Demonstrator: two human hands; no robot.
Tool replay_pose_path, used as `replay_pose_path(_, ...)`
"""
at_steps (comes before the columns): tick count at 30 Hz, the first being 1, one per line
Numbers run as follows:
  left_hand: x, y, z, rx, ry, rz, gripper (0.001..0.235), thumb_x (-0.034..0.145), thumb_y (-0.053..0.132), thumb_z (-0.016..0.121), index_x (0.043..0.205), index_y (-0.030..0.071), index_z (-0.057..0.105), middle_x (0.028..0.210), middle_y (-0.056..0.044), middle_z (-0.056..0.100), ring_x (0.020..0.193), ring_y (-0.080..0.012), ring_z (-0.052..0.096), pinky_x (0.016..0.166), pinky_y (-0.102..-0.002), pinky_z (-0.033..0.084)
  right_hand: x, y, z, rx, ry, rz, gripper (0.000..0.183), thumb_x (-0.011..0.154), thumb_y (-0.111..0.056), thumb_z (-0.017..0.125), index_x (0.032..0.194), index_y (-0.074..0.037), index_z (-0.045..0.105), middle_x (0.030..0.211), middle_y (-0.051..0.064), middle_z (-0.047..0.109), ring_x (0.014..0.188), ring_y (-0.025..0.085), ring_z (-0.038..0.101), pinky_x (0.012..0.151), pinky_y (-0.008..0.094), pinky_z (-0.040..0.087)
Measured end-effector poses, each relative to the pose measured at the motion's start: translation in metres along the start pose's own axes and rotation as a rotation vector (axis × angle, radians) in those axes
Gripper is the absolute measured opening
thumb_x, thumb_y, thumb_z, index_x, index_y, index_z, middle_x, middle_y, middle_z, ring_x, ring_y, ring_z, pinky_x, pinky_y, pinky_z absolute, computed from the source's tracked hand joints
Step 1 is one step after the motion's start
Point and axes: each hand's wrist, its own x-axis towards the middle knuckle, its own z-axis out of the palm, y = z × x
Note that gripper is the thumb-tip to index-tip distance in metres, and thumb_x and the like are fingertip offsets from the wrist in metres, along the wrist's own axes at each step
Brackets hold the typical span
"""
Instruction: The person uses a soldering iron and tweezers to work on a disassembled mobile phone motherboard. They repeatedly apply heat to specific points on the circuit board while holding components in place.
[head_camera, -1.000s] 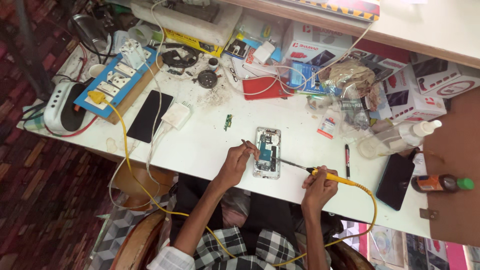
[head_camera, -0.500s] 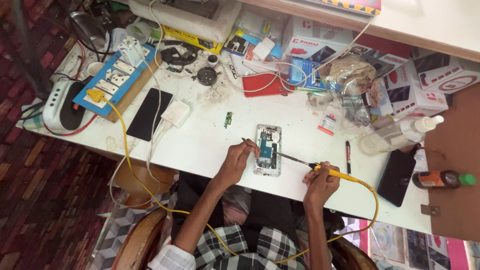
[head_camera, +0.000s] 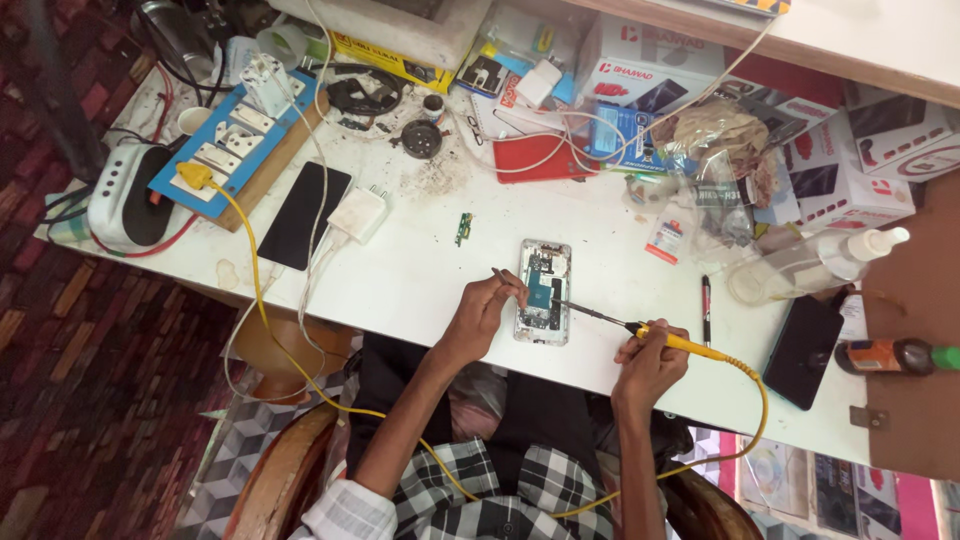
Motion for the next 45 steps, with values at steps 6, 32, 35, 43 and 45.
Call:
replay_pose_path(6,0.0006,0.0011,0.0007,0.045,0.006,-0.016,0.024,0.109,0.002,0.04,0.094,-0.006,0.057,0.085,-0.01,0.066,0.084,-0.0195,0.065,0.089,-0.034,0.054,0.0006,0.0055,-0.0039,-0.003,0.024,-0.001,0.022,0.111,-0.018,0.051,0.094,-0.003,0.048,0.062,0.004,0.047,0.046,0.01,0.044,0.041,0.026,0.038)
replay_pose_path(32,0.0002,-0.0026,-0.0008,0.008,-0.01,-0.004,0.023,0.108,0.001,0.038,0.097,-0.007,0.057,0.088,-0.013,0.066,0.088,-0.021,0.064,0.095,-0.035,0.053,0.0037,0.0019,-0.0028,0.02,0.022,0.061,0.025,0.11,-0.023,0.05,0.096,-0.003,0.049,0.057,0.005,0.046,0.044,0.013,0.047,0.039,0.025,0.033)
replay_pose_path(35,0.0003,-0.0027,-0.0005,0.03,-0.016,0.014,0.024,0.109,0.001,0.039,0.096,-0.007,0.058,0.087,-0.012,0.066,0.088,-0.0212,0.065,0.095,-0.036,0.053,0.0045,0.0001,-0.0027,0.013,-0.01,0.043,0.025,0.111,-0.023,0.05,0.097,-0.003,0.049,0.059,0.005,0.048,0.045,0.013,0.049,0.04,0.025,0.034)
replay_pose_path(43,0.0008,-0.0029,0.0007,0.032,-0.011,0.02,0.024,0.108,0.001,0.039,0.097,-0.007,0.057,0.086,-0.012,0.066,0.087,-0.0214,0.065,0.094,-0.036,0.053,0.0028,-0.0005,-0.0007,-0.018,0.003,0.046,0.024,0.111,-0.021,0.05,0.096,-0.003,0.048,0.059,0.005,0.049,0.045,0.012,0.048,0.04,0.024,0.035)
replay_pose_path(45,0.0004,-0.0021,0.0007,0.029,-0.01,0.016,0.024,0.109,0.001,0.039,0.096,-0.007,0.058,0.086,-0.012,0.065,0.086,-0.0212,0.065,0.093,-0.036,0.053,0.0017,-0.0004,-0.0008,-0.002,0.012,0.04,0.022,0.11,-0.019,0.051,0.095,-0.004,0.047,0.059,0.005,0.048,0.044,0.011,0.046,0.04,0.024,0.036)
